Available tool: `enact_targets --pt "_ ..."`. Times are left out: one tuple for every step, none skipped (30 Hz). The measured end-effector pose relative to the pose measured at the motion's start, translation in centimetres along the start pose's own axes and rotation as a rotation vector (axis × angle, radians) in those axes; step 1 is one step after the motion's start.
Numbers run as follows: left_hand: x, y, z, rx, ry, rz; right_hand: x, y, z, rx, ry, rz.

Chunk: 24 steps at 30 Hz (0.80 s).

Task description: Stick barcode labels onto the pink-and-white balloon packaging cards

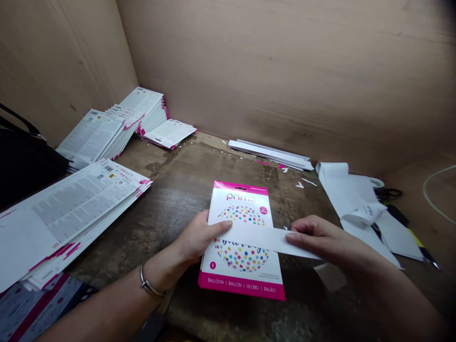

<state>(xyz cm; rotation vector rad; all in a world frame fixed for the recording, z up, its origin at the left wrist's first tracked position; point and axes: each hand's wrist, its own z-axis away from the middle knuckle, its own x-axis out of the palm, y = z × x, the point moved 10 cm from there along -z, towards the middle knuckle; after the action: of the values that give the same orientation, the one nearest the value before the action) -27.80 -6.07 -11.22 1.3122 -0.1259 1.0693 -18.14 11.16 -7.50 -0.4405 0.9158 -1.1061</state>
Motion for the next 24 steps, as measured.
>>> enact_targets --pt "0.0 0.0 0.0 0.011 0.0 -0.01 -0.1 0.3 -0.2 0.001 -0.004 0.015" --pt "0.0 0.0 0.1 0.019 0.002 -0.016 -0.2 0.5 -0.3 0.0 -0.012 0.039" --pt "-0.1 0.0 0.2 0.024 0.009 -0.024 -0.3 0.7 -0.4 -0.008 -0.015 0.086" --pt "-0.1 -0.1 0.2 0.025 0.016 -0.034 -0.6 0.8 -0.4 -0.023 0.007 0.17" --pt "-0.2 -0.1 0.3 0.027 0.025 -0.042 -1.3 0.5 -0.2 -0.049 0.085 0.296" --pt "-0.2 0.0 0.3 0.028 0.036 -0.05 -2.3 -0.3 0.3 -0.091 0.222 0.454" --pt "-0.3 0.1 0.3 0.033 0.048 -0.057 -3.2 -1.8 1.5 -0.156 0.411 0.619" --pt "-0.4 0.2 0.3 0.038 0.061 -0.066 -3.4 -3.7 3.3 -0.24 0.615 0.758" --pt "-0.5 0.3 0.3 0.042 0.077 -0.077 -2.8 -5.6 5.4 -0.34 0.795 0.841" --pt "-0.6 0.4 0.3 0.045 0.092 -0.089 -1.4 -7.3 7.6 -0.458 0.934 0.875" --pt "-0.7 0.5 0.3 0.045 0.106 -0.102 0.7 -8.6 9.0 -0.576 0.977 0.852" --pt "-0.7 0.6 0.3 0.044 0.116 -0.117 2.9 -9.6 10.0 -0.682 0.978 0.807" --pt "-0.7 0.6 0.4 0.042 0.124 -0.135 5.4 -10.4 10.5 -0.784 0.956 0.807" --pt "-0.7 0.6 0.4 0.04 0.132 -0.157 7.8 -10.7 10.2 -0.823 0.903 0.832" --pt "-0.8 0.6 0.5 0.041 0.143 -0.182 9.4 -10.4 9.2 -0.793 0.858 0.853" --pt "-0.8 0.5 0.6 0.043 0.155 -0.208 10.5 -9.8 8.1 -0.741 0.831 0.861" --pt "-0.8 0.5 0.7 0.045 0.17 -0.229 11.0 -8.9 7.1 -0.68 0.82 0.856" --pt "-0.8 0.5 0.9 0.049 0.182 -0.244 11.0 -8.0 6.3 -0.623 0.83 0.835" --pt "-0.7 0.5 1.0 0.053 0.188 -0.248 10.8 -7.1 6.0 -0.584 0.855 0.807" --pt "-0.6 0.4 1.2 0.057 0.189 -0.243 10.4 -6.4 5.9 -0.558 0.886 0.775" --pt "-0.4 0.4 1.3 0.059 0.186 -0.232 9.9 -5.9 6.0 -0.537 0.917 0.744" --pt "-0.1 0.3 1.5 0.062 0.184 -0.216 9.4 -5.5 6.4 -0.519 0.947 0.716" --pt "0.0 0.2 1.6 0.063 0.183 -0.198 8.9 -5.4 6.9 -0.509 0.977 0.688" --pt "0.2 0.2 1.7 0.062 0.184 -0.181 8.6 -5.5 7.6 -0.511 1.019 0.658"
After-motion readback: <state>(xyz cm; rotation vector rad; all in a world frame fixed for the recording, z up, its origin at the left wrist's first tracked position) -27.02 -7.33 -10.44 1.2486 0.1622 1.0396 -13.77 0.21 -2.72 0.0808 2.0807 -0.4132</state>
